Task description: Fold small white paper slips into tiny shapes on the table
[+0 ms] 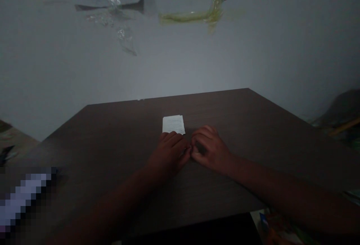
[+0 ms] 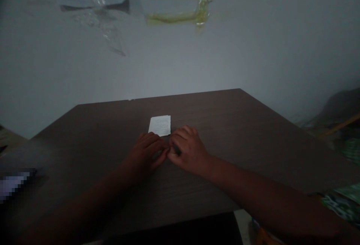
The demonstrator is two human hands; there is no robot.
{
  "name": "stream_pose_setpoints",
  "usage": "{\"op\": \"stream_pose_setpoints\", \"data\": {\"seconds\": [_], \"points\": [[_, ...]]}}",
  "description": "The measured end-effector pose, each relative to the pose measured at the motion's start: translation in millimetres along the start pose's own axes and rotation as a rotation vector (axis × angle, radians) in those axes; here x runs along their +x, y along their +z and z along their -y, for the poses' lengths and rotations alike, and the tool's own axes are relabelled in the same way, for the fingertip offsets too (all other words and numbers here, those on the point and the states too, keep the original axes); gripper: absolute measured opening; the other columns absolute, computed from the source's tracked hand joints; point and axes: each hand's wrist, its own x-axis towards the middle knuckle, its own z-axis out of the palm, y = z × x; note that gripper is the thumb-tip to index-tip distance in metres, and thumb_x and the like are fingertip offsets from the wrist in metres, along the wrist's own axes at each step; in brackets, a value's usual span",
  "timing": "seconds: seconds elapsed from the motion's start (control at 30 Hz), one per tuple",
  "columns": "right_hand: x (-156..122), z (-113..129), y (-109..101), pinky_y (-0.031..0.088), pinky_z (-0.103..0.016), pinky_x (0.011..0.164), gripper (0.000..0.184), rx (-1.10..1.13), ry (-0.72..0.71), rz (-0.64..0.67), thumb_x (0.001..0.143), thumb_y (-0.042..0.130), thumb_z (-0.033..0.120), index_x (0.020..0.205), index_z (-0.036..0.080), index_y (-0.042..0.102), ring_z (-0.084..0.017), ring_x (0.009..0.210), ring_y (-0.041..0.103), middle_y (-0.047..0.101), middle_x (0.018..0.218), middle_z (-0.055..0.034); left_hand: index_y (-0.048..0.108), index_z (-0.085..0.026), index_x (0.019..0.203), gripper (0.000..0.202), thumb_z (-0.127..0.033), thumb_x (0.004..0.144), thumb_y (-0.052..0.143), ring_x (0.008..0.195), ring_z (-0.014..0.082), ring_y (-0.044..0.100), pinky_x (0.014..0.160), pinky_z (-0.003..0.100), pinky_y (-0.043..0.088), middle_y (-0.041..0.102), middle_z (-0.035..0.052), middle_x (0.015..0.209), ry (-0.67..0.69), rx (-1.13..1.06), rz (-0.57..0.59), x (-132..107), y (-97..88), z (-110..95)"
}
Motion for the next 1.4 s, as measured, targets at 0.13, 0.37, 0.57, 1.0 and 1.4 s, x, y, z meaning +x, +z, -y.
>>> {"op": "stream_pose_setpoints", "data": {"seconds": [0.13, 0.37, 0.57, 1.0, 1.4], "points": [[0.2, -11.3, -0.5, 0.048, -0.042, 0.085, 0.015, -0.046, 0.039, -0.006, 0.085, 0.062, 0.01, 0.089, 0.024, 0.059, -0.025, 0.089, 0.063, 0.07, 0.09, -0.0038, 0.065, -0.021, 0.092, 0.017, -0.013, 0.107, 0.058, 0.086, 0.0211, 0.065, 0.082, 0.038, 0.049, 0.07, 0.0022, 0.089, -0.001, -0.047, -0.061, -3.6, -3.2, 4.8], [0.0, -38.8, 1.1, 0.05, -0.046, 0.09, 0.01, -0.145, 0.115, -0.018, 0.087, 0.061, 0.013, 0.089, 0.024, 0.061, -0.027, 0.091, 0.065, 0.07, 0.09, -0.0062, 0.065, -0.022, 0.095, 0.014, -0.012, 0.104, 0.061, 0.087, 0.0206, 0.066, 0.082, 0.037, 0.048, 0.072, 0.0009, 0.091, -0.039, -0.078, -0.058, -8.0, -11.2, 21.3], [1.4, -21.5, -2.4, 0.051, -0.046, 0.092, 0.01, -0.064, 0.082, -0.007, 0.09, 0.064, 0.016, 0.096, 0.024, 0.064, -0.028, 0.099, 0.066, 0.072, 0.097, -0.0068, 0.066, -0.022, 0.094, 0.015, -0.013, 0.104, 0.06, 0.087, 0.0207, 0.066, 0.081, 0.038, 0.046, 0.073, 0.0007, 0.091, -0.034, -0.045, -0.03, -8.5, -6.0, 23.8], [2.0, 5.2, 2.8, 0.046, -0.043, 0.087, 0.011, -0.015, -0.02, 0.052, 0.089, 0.063, 0.013, 0.09, 0.023, 0.06, -0.026, 0.094, 0.062, 0.072, 0.096, -0.0058, 0.067, -0.022, 0.094, 0.015, -0.017, 0.107, 0.062, 0.085, 0.0213, 0.065, 0.082, 0.038, 0.05, 0.071, 0.002, 0.091, 0.024, -0.044, -0.032, -6.2, 0.8, 7.9], [3.1, -7.0, -0.4, 0.046, -0.043, 0.087, 0.013, -0.103, 0.059, 0.026, 0.085, 0.066, 0.011, 0.086, 0.024, 0.063, -0.026, 0.093, 0.062, 0.072, 0.094, -0.0055, 0.065, -0.021, 0.099, 0.013, -0.016, 0.108, 0.057, 0.084, 0.0215, 0.065, 0.081, 0.037, 0.05, 0.072, 0.0032, 0.091, 0.077, -0.026, -0.093, -6.5, -8.0, 11.3]]}}
